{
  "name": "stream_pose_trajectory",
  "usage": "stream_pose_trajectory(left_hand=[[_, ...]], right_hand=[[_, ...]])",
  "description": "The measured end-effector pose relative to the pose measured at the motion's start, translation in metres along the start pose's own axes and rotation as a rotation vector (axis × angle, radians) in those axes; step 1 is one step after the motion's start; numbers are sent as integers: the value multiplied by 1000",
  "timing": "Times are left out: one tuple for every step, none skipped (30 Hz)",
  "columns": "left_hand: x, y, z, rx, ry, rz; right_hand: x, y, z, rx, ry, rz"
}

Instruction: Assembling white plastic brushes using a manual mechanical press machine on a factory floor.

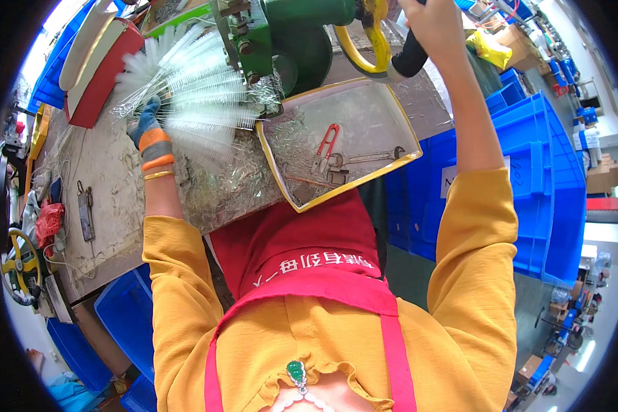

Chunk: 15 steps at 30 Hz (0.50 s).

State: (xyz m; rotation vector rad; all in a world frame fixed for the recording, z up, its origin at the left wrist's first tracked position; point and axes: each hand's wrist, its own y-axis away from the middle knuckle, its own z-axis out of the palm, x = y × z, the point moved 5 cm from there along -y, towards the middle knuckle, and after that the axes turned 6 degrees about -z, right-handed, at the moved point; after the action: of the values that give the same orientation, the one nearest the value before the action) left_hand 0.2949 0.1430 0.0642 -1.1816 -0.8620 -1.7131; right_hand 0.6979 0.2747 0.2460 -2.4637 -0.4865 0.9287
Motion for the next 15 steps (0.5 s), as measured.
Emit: stream_pose_trajectory(left_hand=[[4, 3, -5, 49, -82, -11], [6, 6, -1, 80, -153, -26], [-1, 1, 4, 68, -147, -30], [-5, -4, 4, 75, -125, -28], [-11, -9, 3, 82, -103, -26], [-17, -13, 1, 82, -103, -29], [-13, -14, -7, 66, -101, 11], [-8, -13, -7, 30, -85, 41], [-6, -9, -3, 26, -79, 39], [-4, -5, 6, -85, -15, 30], [-4, 1, 17, -205, 50, 15], [-2, 2, 21, -306, 110, 10], [-11, -10, 16, -325, -23, 20], [-15, -14, 8, -322, -30, 18], [-22, -18, 1, -328, -110, -26]], right_hand=[[-32, 3, -2, 116, -17, -27], [-32, -1, -10, 126, -6, -25], [-30, -8, -14, 92, 38, -17], [-26, -13, -12, 47, 72, -11], [-17, -14, -11, 6, 77, 34], [-7, -7, -11, 5, 79, 34], [3, 2, 3, 68, 38, -61], [10, 15, 8, 149, 17, -154], [21, 34, 13, 301, -63, -147], [35, 57, 23, 453, -146, -138], [54, 75, 34, 601, -237, -162], [51, 73, 33, 598, -243, -162], [43, 67, 29, 529, -225, -144], [35, 63, 25, 458, -201, -116], [25, 56, 24, 387, -227, -73]])
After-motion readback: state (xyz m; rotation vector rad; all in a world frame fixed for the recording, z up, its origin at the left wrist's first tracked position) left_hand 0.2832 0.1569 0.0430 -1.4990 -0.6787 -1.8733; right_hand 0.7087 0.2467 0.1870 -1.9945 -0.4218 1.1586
